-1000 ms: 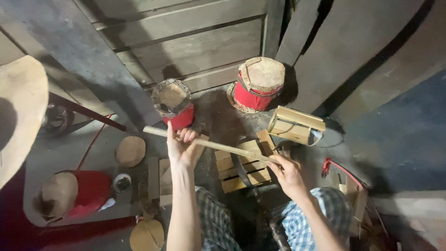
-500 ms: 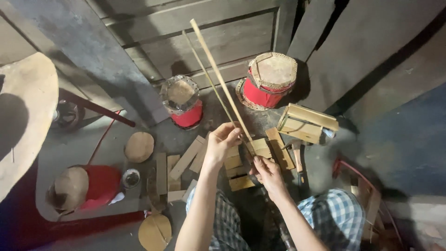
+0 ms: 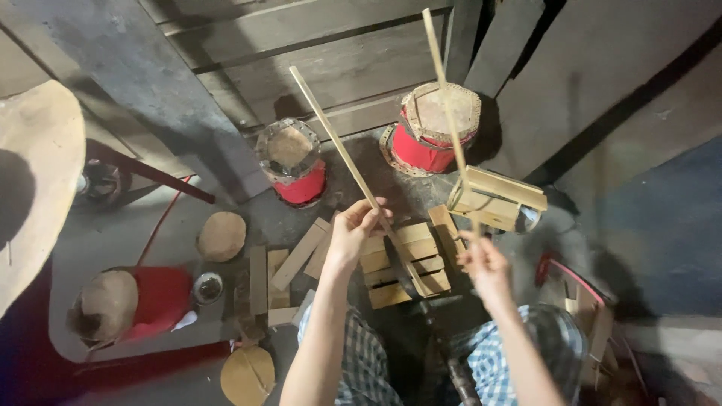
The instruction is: The person is using a large curved knife to shave and shape thin wooden strips while sitting on the floor in a workshop.
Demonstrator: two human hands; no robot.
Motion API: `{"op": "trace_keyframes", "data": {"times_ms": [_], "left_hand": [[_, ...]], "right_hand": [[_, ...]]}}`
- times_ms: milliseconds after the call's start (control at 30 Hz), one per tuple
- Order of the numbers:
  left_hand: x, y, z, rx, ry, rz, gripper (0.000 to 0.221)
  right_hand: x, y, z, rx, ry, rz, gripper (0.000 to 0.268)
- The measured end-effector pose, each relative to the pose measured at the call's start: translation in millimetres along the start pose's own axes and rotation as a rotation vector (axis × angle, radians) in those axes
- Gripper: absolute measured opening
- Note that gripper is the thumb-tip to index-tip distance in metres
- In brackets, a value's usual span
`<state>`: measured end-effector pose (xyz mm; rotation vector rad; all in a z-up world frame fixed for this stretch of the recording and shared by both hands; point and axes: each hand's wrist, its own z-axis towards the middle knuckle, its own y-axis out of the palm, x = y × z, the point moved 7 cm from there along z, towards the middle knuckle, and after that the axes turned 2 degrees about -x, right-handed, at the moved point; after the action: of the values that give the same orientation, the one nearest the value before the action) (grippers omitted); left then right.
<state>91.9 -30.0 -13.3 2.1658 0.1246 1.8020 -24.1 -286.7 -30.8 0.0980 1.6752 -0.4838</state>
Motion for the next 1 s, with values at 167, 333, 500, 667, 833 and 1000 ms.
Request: {"op": "trace_keyframes", "data": {"times_ms": [167,333,500,667,833,1000], "left_hand": [[-21,-15,10,0.079,0.009,0.054,0.020],[-29,-19,11,0.097,0.003,0.091,0.018],[6,-6,-10,0.059,-0.024,0.138,0.005],[-3,-8,-6,0.109,-0.021,0.117,0.007],[-21,-11,6,0.104,0.004,0.077,0.015],[-15,0,-1,0.044,0.007,0.011,0.017]], "right_hand": [[32,-98,21,0.232,-0.017,-0.145,0.027],[138,-204,22,0.400,0.115,-0.244,0.030],[313,-279,-32,0.403,0.244,-0.435,0.056],[437,-328,-167,0.344,0.501,-0.656,0.050],[398,-327,-193,0.322,0.309,-0.590,0.040],[354,-352,-177,0.331,0.149,-0.512,0.034]]}}
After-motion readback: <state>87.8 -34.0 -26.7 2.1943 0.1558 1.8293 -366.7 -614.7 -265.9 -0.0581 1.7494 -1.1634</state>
